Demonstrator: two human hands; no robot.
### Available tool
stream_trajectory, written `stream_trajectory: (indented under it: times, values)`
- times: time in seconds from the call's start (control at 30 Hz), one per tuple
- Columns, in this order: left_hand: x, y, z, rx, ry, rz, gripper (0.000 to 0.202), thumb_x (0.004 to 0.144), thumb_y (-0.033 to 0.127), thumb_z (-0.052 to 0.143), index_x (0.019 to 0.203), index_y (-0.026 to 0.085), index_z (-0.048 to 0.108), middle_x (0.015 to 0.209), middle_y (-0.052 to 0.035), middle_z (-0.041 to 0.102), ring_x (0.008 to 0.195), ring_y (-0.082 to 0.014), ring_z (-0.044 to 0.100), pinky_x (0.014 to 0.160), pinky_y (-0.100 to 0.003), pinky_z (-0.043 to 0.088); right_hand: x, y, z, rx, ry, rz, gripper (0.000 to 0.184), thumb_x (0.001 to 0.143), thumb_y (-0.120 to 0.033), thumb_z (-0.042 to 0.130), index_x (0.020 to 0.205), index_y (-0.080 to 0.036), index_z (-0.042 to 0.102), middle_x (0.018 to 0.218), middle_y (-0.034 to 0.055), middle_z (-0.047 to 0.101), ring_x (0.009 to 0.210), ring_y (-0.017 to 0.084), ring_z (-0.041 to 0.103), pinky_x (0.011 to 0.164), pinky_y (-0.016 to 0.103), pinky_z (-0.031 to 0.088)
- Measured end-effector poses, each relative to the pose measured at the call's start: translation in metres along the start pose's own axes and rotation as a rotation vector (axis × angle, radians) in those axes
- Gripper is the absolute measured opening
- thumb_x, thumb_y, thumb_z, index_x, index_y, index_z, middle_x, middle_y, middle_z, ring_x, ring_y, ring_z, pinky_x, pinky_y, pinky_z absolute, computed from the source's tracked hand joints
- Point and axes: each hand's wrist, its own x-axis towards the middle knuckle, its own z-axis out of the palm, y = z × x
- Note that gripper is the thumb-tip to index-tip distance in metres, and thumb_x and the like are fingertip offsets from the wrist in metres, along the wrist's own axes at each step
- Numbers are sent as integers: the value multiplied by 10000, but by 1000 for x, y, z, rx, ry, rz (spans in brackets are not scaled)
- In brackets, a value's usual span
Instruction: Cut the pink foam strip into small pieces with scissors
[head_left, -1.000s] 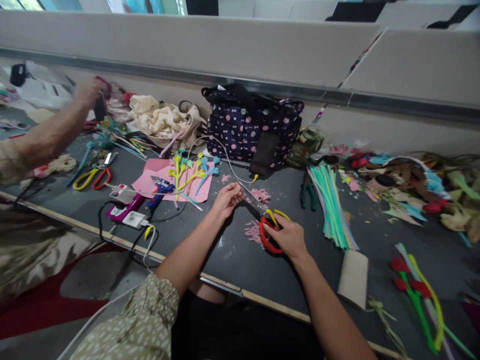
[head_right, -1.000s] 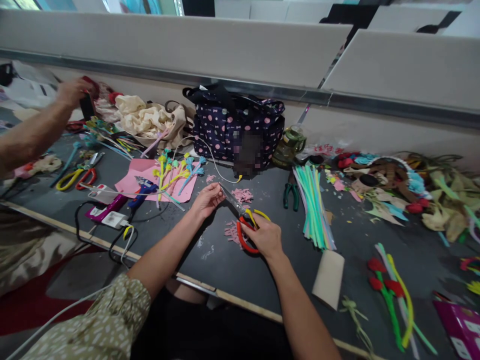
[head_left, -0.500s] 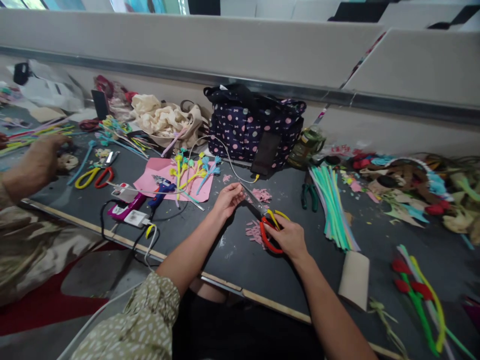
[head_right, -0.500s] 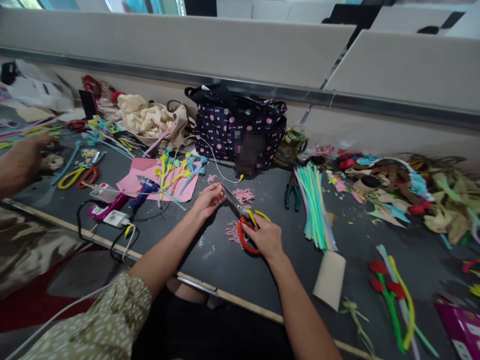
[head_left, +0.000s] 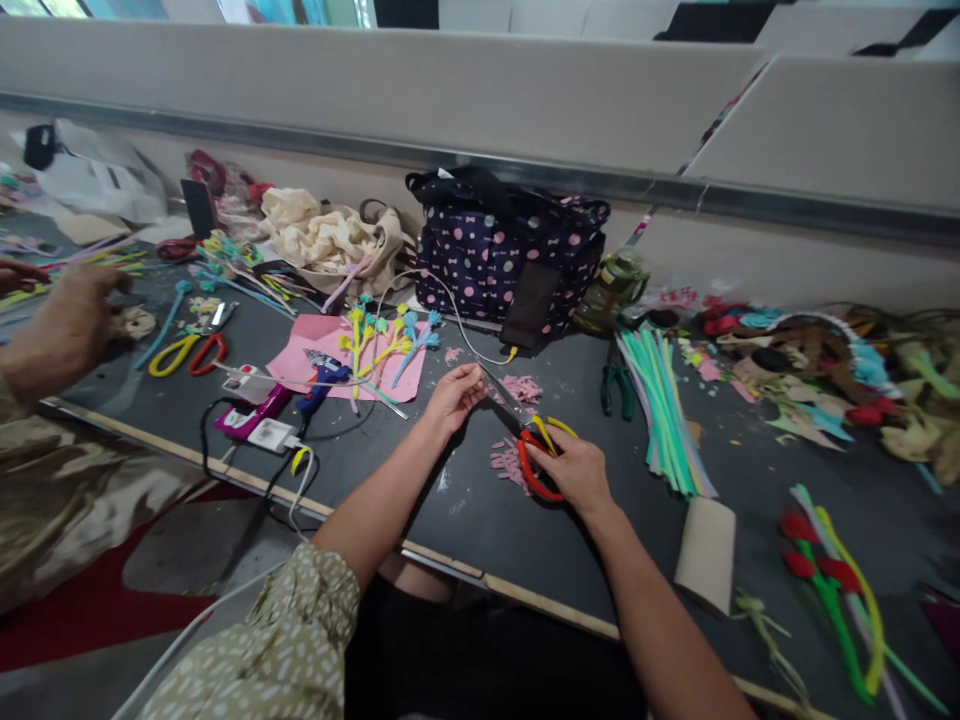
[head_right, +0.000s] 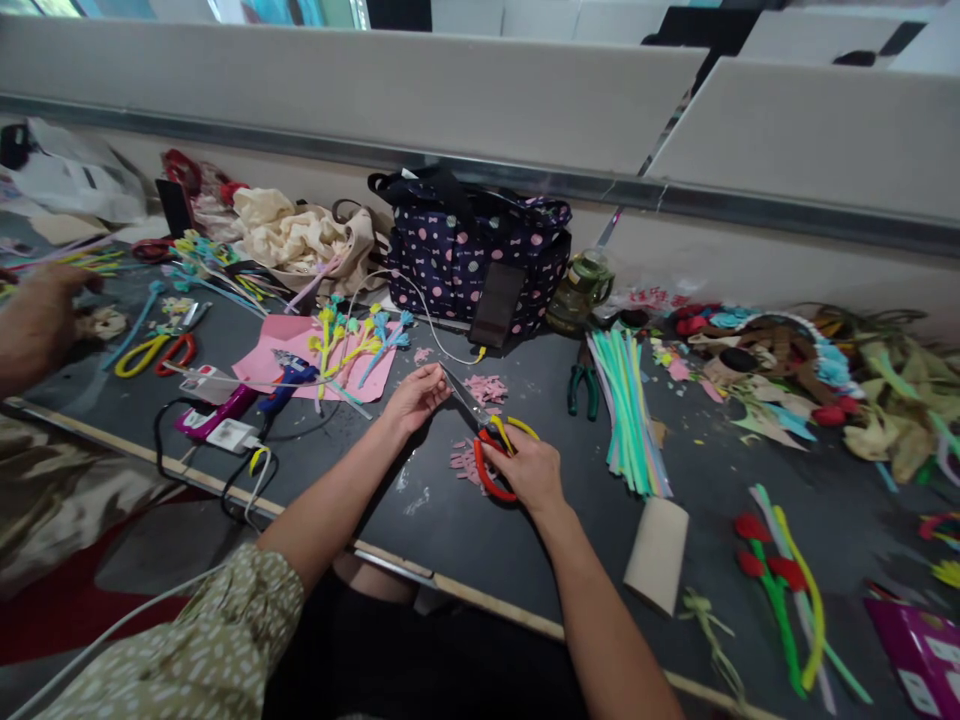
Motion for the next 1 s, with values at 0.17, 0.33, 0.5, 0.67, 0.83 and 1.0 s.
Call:
stream_trajectory:
  times: [0.17,0.33,0.5,0.67,0.83,1.0]
  values:
    - [-1,3,0,21,6,14,258,646,141,816,836,131,641,701,16,635,545,-51,572,635,-214,546,0,5,2,-2,51,38,429,826,-550,534,1078,-253,714,992,49,749,831,233,703,726,335,526]
    - [-3,7,2,30,27,52,258,654,156,812,834,142,628,699,24,635,546,-46,574,630,-199,529,-1,-1,-4,-67,87,33,499,804,-559,541,1144,-212,654,1096,88,718,899,249,688,731,336,514]
    - [-4,9,3,42,46,124,269,637,193,827,789,153,609,690,27,632,536,-44,555,616,-192,516,0,-12,-11,-87,-11,33,475,824,-555,530,1138,-205,597,986,64,720,865,233,677,658,303,471]
    - [-5,11,3,72,46,255,287,625,241,832,787,158,610,755,9,667,557,-49,555,586,-178,481,1,-12,-12,-131,12,69,483,819,-563,544,1128,-196,602,947,78,724,841,229,670,640,295,449]
    - [-4,11,3,91,36,277,302,630,266,830,806,163,607,816,-3,686,570,-44,556,564,-158,458,2,1,-4,-171,68,87,519,812,-577,547,1162,-200,626,1043,89,722,892,259,676,686,329,478]
    - [-2,6,2,56,7,185,336,618,274,848,824,154,611,763,17,659,541,-36,549,559,-159,489,1,5,2,-125,100,74,503,818,-578,543,1129,-202,664,1030,90,731,895,256,686,713,335,510]
